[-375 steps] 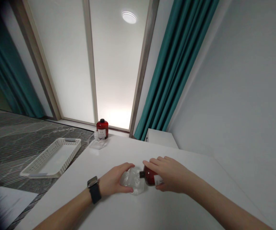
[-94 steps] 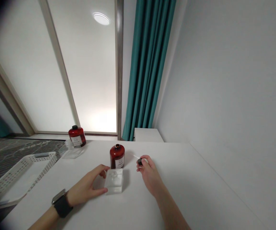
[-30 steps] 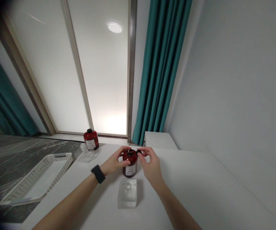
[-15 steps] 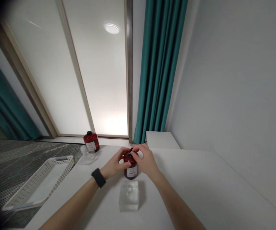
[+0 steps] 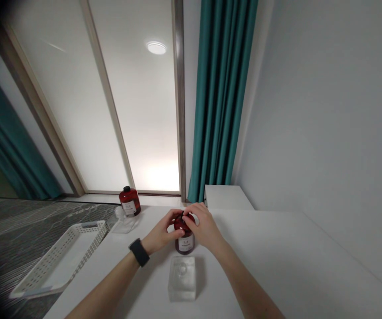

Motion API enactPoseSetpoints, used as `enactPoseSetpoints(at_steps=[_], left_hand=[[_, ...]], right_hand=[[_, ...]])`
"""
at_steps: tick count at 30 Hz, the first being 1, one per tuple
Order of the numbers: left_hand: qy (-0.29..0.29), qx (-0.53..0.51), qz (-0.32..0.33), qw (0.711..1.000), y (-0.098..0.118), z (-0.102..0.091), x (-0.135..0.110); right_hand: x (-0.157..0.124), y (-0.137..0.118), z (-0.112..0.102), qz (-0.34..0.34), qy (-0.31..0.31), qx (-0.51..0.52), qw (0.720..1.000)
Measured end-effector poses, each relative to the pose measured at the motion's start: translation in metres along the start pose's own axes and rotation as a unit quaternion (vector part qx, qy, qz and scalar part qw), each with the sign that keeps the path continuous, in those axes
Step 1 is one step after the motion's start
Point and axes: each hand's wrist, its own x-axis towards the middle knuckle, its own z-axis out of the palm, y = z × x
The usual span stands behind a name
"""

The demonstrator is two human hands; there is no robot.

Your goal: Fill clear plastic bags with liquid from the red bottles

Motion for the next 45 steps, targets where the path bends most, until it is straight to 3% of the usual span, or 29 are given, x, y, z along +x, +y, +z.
enactPoseSetpoints(at_steps=[5, 14, 20, 28, 33, 37, 41, 45], left_hand=[[-0.001, -0.008, -0.014, 1.000, 0.002, 0.000, 0.000], [-0.002, -0.013, -0.010, 1.000, 0.003, 0.001, 0.000], [-0.005, -0.011, -0.007, 1.000, 0.004, 0.000, 0.000], [-0.005, -0.002, -0.016, 1.000, -0.001, -0.001, 0.000], [-0.005, 0.000, -0.018, 1.000, -0.001, -0.002, 0.000], [-0.003, -0.001, -0.016, 1.000, -0.001, -0.002, -0.001], [-0.002, -0.004, -0.015, 1.000, -0.001, -0.001, 0.000], [-0.005, -0.007, -0.008, 1.000, -0.002, -0.001, 0.002]], right_hand=[[0.000, 0.003, 0.002, -0.010, 0.002, -0.016, 1.000], [-0.002, 0.003, -0.002, -0.069, -0.069, -0.082, 0.992], [-0.001, 0.000, -0.012, -0.057, -0.087, -0.090, 0.991], [-0.002, 0.002, -0.012, -0.015, -0.043, -0.058, 0.997], [-0.003, 0.001, -0.009, 0.033, 0.020, -0.056, 0.998], [-0.004, 0.002, -0.007, 0.042, -0.002, -0.012, 0.999], [-0.005, 0.002, -0.005, 0.063, 0.028, -0.005, 0.998], [-0.006, 0.001, -0.003, 0.037, -0.015, -0.008, 0.999]])
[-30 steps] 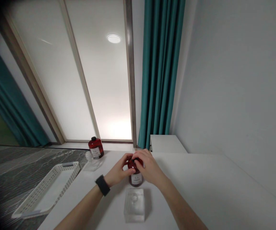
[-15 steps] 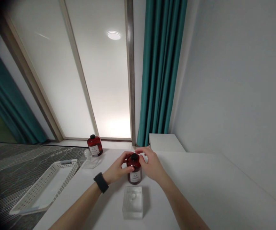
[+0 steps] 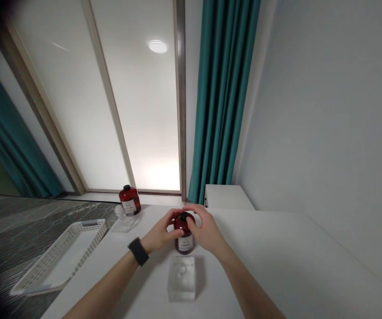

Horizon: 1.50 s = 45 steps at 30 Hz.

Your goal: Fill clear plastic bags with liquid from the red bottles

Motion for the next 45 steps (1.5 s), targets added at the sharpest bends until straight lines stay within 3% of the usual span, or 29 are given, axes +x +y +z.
enactPoseSetpoints(at_steps=[5, 14, 22, 30, 34, 37, 43, 45], left_hand=[[-0.002, 0.001, 0.006, 1.000, 0.000, 0.001, 0.001], [0.009, -0.014, -0.013, 1.000, -0.006, 0.002, 0.000], [0.021, 0.054, -0.024, 0.998, 0.000, 0.002, 0.000], [-0.007, 0.065, 0.008, 0.998, -0.006, -0.012, -0.003], [-0.019, 0.020, 0.020, 0.999, -0.006, -0.010, -0.003], [-0.027, -0.009, 0.017, 0.999, -0.003, -0.005, -0.003], [-0.002, 0.024, -0.029, 0.999, 0.004, 0.002, -0.005], [-0.011, 0.031, -0.038, 0.999, 0.004, 0.001, -0.005]], right_hand=[[0.001, 0.000, 0.002, -0.014, -0.018, -0.001, 1.000], [0.003, 0.012, 0.001, 0.027, -0.043, -0.008, 0.999], [0.002, 0.017, 0.006, 0.034, -0.005, -0.023, 0.999], [0.003, 0.011, -0.005, 0.062, -0.084, 0.039, 0.994], [0.002, 0.009, -0.009, 0.050, -0.102, 0.038, 0.993], [0.000, 0.010, -0.005, 0.046, -0.091, 0.024, 0.994], [-0.005, 0.014, 0.007, 0.036, -0.013, -0.029, 0.999], [-0.005, 0.013, 0.006, 0.045, -0.015, -0.025, 0.999]])
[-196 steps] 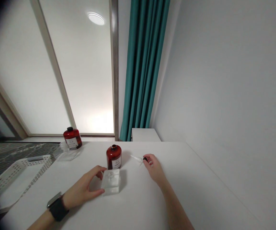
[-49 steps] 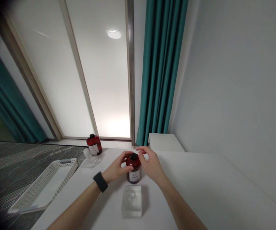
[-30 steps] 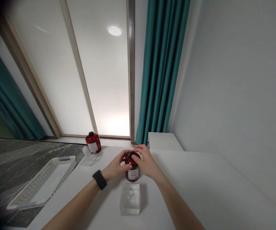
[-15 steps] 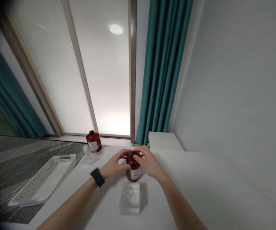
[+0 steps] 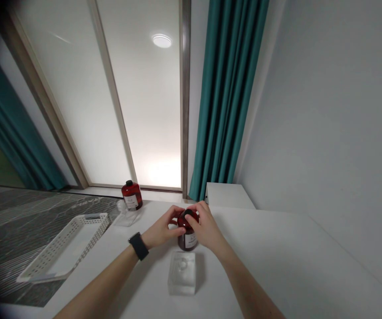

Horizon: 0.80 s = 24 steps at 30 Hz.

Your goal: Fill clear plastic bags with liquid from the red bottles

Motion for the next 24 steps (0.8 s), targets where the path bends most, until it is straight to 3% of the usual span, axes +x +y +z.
enactPoseSetpoints(at_steps=[6, 19, 24], left_hand=[[-0.020, -0.008, 0.018, 1.000, -0.006, -0.006, 0.003], [-0.006, 0.029, 0.026, 0.999, -0.003, -0.002, 0.000], [-0.035, 0.028, 0.029, 0.999, -0.002, -0.007, 0.002]], right_hand=[[0.005, 0.000, -0.013, 0.029, -0.077, 0.078, 0.994], [0.000, -0.001, -0.002, -0.014, -0.021, -0.014, 1.000], [0.002, -0.006, -0.010, 0.009, -0.060, 0.014, 0.998]])
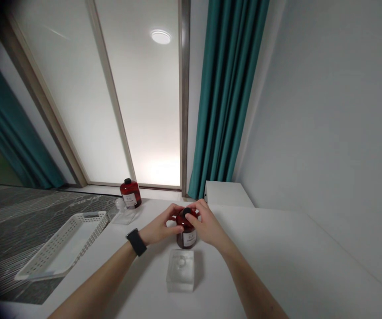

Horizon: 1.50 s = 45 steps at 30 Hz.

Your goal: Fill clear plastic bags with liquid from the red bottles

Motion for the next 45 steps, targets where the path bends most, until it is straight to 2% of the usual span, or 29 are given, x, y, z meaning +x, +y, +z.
enactPoseSetpoints(at_steps=[4, 11, 15, 18, 21, 24, 28, 32, 36, 42, 45], left_hand=[[-0.023, -0.024, 0.003, 0.999, -0.001, -0.004, 0.001], [-0.010, 0.010, 0.010, 1.000, 0.003, 0.001, -0.002], [0.001, 0.031, 0.006, 1.000, 0.004, 0.003, -0.001], [0.005, 0.022, 0.003, 1.000, 0.002, 0.001, 0.000], [-0.012, 0.006, -0.007, 1.000, 0.000, -0.004, 0.000], [-0.007, 0.000, -0.017, 1.000, -0.002, -0.008, -0.001], [0.007, -0.001, -0.019, 1.000, -0.002, -0.006, 0.000], [0.025, 0.010, -0.027, 0.999, 0.001, -0.004, -0.001], [0.046, 0.027, -0.039, 0.998, 0.001, -0.002, -0.006], [0.126, 0.063, -0.068, 0.988, 0.001, -0.001, -0.028], [0.097, 0.099, -0.054, 0.989, 0.009, -0.001, -0.045]], right_hand=[[0.001, -0.002, -0.005, -0.018, -0.039, 0.007, 0.999], [0.000, -0.002, 0.001, -0.041, 0.001, -0.044, 0.998], [0.000, -0.001, 0.004, -0.024, 0.012, -0.051, 0.998], [0.000, 0.006, -0.002, 0.014, 0.001, 0.001, 1.000], [-0.002, 0.016, -0.018, 0.067, -0.017, 0.060, 0.996], [-0.006, 0.024, -0.030, 0.098, -0.064, 0.087, 0.989], [-0.010, 0.026, -0.021, 0.083, -0.138, 0.108, 0.981], [-0.011, 0.027, -0.002, 0.085, -0.116, 0.117, 0.983], [-0.010, 0.031, 0.006, 0.072, -0.088, 0.124, 0.986], [-0.006, 0.044, 0.020, 0.070, -0.028, 0.107, 0.991], [-0.003, 0.048, 0.027, 0.068, -0.011, 0.100, 0.993]])
